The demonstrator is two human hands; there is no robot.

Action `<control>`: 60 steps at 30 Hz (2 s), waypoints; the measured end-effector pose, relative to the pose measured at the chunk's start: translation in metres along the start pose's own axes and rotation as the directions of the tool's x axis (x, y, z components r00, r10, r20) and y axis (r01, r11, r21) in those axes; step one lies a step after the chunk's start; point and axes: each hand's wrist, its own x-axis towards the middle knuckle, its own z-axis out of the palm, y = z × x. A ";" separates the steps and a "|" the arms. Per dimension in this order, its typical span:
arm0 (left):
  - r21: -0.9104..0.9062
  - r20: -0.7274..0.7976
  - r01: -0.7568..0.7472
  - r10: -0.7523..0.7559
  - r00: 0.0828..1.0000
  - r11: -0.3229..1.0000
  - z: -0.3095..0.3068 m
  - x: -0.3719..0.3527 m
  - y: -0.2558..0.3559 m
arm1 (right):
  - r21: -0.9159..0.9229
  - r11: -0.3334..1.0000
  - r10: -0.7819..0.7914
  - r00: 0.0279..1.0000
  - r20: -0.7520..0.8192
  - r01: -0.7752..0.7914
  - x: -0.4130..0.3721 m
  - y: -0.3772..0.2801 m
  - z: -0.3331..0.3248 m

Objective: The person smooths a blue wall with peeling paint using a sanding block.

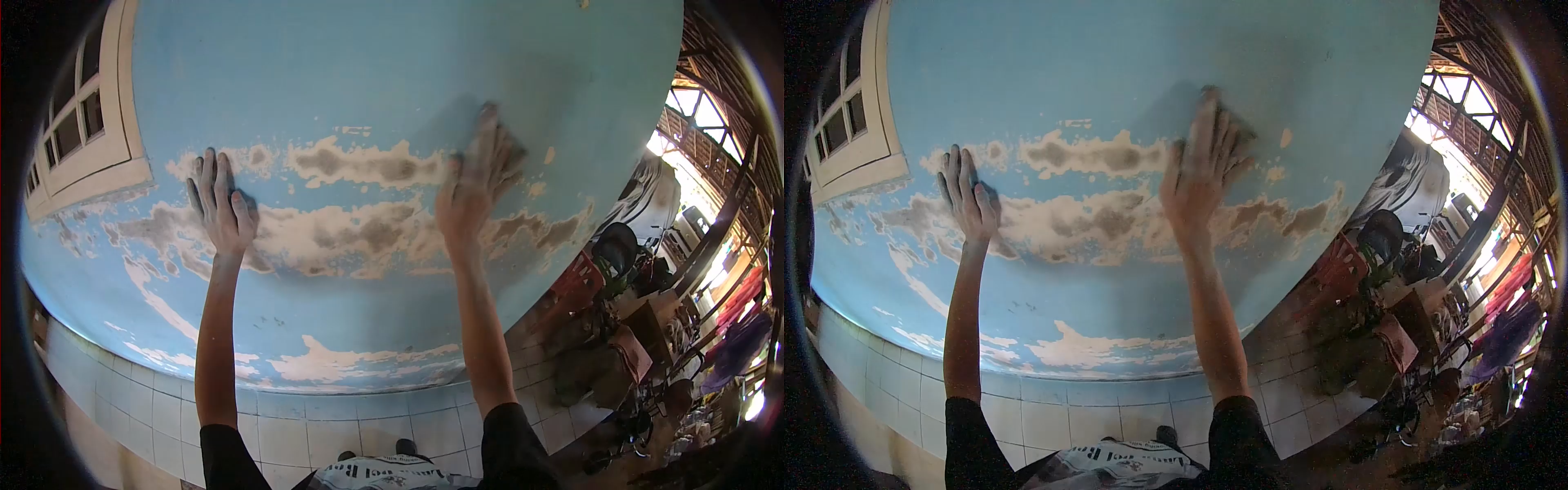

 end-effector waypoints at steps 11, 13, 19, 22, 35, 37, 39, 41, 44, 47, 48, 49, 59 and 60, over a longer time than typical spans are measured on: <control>-0.013 0.025 0.004 -0.004 1.000 1.000 0.000 -0.003 -0.003 | -0.126 0.987 -0.087 0.989 0.123 0.102 -0.071 0.010 0.012; -0.010 0.036 -0.005 0.005 0.999 1.000 0.000 -0.002 -0.003 | -0.086 0.995 -0.034 0.993 0.111 0.044 -0.009 -0.003 -0.002; 0.007 0.027 0.005 -0.005 1.000 1.000 0.001 -0.002 -0.004 | -0.126 0.991 -0.040 0.996 0.078 0.049 -0.043 -0.012 0.014; -0.005 0.029 0.007 -0.006 1.000 1.000 -0.001 -0.002 -0.003 | -0.066 0.975 -0.200 0.970 0.135 0.210 -0.140 0.010 0.044; -0.035 0.024 0.029 -0.028 0.999 0.999 -0.002 0.000 0.001 | 0.116 0.988 -0.112 0.992 0.057 0.105 -0.046 -0.039 0.016; -0.029 0.026 0.035 -0.035 0.999 0.999 -0.002 -0.001 -0.002 | 0.066 0.991 -0.124 0.981 0.151 0.115 -0.042 -0.052 0.013; -0.034 0.051 0.046 -0.044 0.998 0.998 -0.003 -0.002 -0.001 | 0.008 0.980 -0.198 0.980 -0.011 0.198 -0.010 -0.063 0.013; -0.043 0.054 0.049 -0.047 0.997 0.998 -0.005 -0.002 -0.001 | -0.010 0.973 -0.231 0.967 -0.104 0.231 0.031 -0.076 0.018; -0.063 0.072 0.060 -0.056 0.996 0.996 -0.006 -0.003 0.001 | -0.084 0.964 -0.262 0.956 -0.129 0.253 0.026 -0.083 0.018; -0.067 0.090 0.059 -0.053 0.995 0.996 -0.005 -0.007 -0.006 | -0.108 0.960 -0.263 0.965 -0.019 0.260 -0.030 -0.080 0.023; -0.077 0.080 0.059 -0.052 0.995 0.995 -0.005 -0.005 -0.004 | -0.082 0.959 -0.268 0.963 0.033 0.270 -0.035 -0.088 0.019; -0.087 0.072 0.059 -0.052 0.996 0.994 -0.004 -0.005 -0.003 | -0.080 0.958 -0.274 0.961 0.033 0.276 -0.029 -0.090 0.020; -0.072 0.101 0.058 -0.051 0.994 0.996 -0.005 -0.006 -0.006 | 0.051 0.961 -0.278 0.951 0.133 0.273 -0.041 -0.090 -0.002; -0.063 0.080 0.055 -0.050 0.996 0.996 -0.004 -0.003 -0.009 | 0.055 0.957 -0.291 0.950 0.115 0.286 -0.043 -0.089 -0.005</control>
